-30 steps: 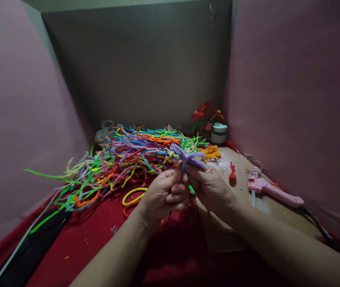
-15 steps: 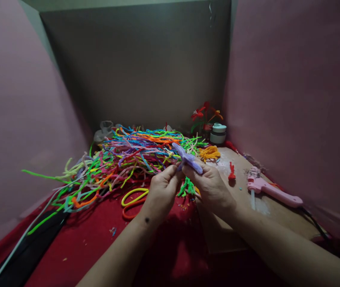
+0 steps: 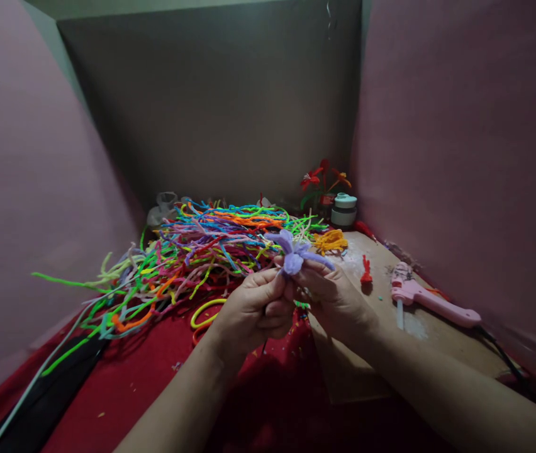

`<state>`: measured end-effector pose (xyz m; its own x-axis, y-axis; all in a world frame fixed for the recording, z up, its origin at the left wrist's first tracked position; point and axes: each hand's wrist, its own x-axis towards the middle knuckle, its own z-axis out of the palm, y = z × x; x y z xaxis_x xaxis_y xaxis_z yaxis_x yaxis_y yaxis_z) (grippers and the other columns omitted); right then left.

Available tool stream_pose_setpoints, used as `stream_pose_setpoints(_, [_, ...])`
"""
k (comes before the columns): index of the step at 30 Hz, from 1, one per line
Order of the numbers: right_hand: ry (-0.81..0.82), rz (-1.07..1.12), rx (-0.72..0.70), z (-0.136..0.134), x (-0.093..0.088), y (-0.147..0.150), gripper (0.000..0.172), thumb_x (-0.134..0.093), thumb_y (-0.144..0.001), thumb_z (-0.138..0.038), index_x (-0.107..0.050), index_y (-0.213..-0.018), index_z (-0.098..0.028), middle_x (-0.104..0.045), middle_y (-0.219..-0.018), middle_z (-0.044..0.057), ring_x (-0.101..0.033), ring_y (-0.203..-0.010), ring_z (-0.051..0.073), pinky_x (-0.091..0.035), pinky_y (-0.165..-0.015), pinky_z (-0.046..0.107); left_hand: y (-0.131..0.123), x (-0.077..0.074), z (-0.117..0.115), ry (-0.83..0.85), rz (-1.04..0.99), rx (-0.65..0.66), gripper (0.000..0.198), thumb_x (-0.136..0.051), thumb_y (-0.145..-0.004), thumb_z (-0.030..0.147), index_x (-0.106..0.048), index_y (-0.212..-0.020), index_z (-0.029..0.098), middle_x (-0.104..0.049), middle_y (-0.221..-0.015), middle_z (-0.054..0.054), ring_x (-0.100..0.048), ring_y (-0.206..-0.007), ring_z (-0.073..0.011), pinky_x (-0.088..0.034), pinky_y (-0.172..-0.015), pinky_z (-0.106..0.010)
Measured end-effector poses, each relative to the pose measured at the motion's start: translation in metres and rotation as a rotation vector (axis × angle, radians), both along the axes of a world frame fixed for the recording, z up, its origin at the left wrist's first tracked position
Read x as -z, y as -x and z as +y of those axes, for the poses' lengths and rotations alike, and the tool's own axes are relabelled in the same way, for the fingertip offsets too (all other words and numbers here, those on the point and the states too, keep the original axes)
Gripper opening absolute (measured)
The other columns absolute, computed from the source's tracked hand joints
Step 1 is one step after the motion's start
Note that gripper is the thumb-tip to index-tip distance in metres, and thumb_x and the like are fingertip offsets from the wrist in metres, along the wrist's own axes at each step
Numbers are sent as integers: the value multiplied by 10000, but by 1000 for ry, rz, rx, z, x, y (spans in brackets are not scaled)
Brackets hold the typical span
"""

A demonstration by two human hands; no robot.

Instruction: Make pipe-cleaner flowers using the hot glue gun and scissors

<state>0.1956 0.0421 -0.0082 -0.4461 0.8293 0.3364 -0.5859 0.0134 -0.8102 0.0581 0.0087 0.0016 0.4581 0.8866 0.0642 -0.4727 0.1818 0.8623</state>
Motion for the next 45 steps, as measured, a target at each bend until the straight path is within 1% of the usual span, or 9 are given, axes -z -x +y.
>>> stream_pose_setpoints(5, [-103, -50, 54, -1, 0, -2, 74, -692, -748, -284, -687, -716, -217, -607, -709, -25, -510, -647, 105, -432, -658, 250, 5, 3, 0, -16, 52, 91, 277, -634, -770, 400, -598, -675, 142, -320, -410, 79, -203, -307, -29, -212, -316, -150])
stream_pose_setpoints(9, [-162, -111, 139, -3, -3, -4, 117, -659, -772, -325, -702, -747, -219, -584, -640, -20, -491, -579, 112, -439, -593, 265, 5, -8, 1, -233, 392, -173, 303, -622, -783, 412, -665, -727, 117, -612, -611, -46, -554, -577, -126, -436, -554, -218])
stream_pose_setpoints(11, [-248, -125, 287, -3, -2, -5, 77, -674, -754, -282, -723, -792, -237, -621, -711, -1, -538, -674, 145, -462, -679, 300, 9, -17, 1, -280, 532, -352, 243, -650, -771, 362, -689, -786, 122, -664, -781, -63, -584, -766, -151, -445, -707, -229])
stream_pose_setpoints(15, [-446, -203, 502, -2, 2, -9, 203, -590, -802, -198, -737, -904, -293, -654, -833, 24, -561, -879, 208, -431, -841, 385, 19, -30, -5, -283, 451, -608, 291, -629, -768, 429, -672, -797, 143, -617, -682, -23, -529, -600, -117, -417, -580, -220])
stream_pose_setpoints(23, [-546, -368, 530, -4, 6, -9, 197, -558, -847, -278, -740, -921, -293, -644, -872, 41, -530, -878, 226, -415, -832, 435, 17, -33, -17, -297, 504, -456, 373, -578, -811, 411, -565, -567, 130, -503, -522, -6, -437, -495, -80, -343, -506, -203])
stream_pose_setpoints(33, [-571, -354, 535, -10, 8, -5, 219, -548, -855, -237, -726, -974, -281, -636, -957, 70, -534, -969, 247, -428, -818, 416, 4, -34, -22, -44, 160, -276, 262, -709, -676, 351, -632, -601, 111, -480, -454, 11, -394, -364, -62, -266, -368, -188])
stream_pose_setpoints(38, [-567, -386, 505, -10, 8, -6, 215, -533, -865, -248, -739, -917, -279, -651, -885, 58, -540, -931, 246, -423, -810, 430, 15, -32, -16, -282, 431, -390, 405, -602, -776, 467, -635, -579, 114, -571, -549, -47, -506, -529, -107, -397, -525, -220])
stream_pose_setpoints(41, [-583, -401, 476, -11, 9, -7, 219, -532, -872, -254, -727, -957, -305, -661, -896, 42, -537, -944, 244, -415, -821, 437, 17, -32, -10, -232, 340, -481, 446, -604, -730, 559, -653, -653, 122, -567, -573, -35, -484, -514, -107, -372, -488, -221])
stream_pose_setpoints(45, [-614, -391, 455, -11, 10, -8, 231, -531, -876, -255, -712, -993, -339, -663, -918, 28, -534, -948, 237, -405, -840, 440, 11, -37, -10, -125, 297, -413, 334, -671, -729, 405, -583, -574, 122, -498, -501, 10, -402, -430, -57, -304, -430, -187])
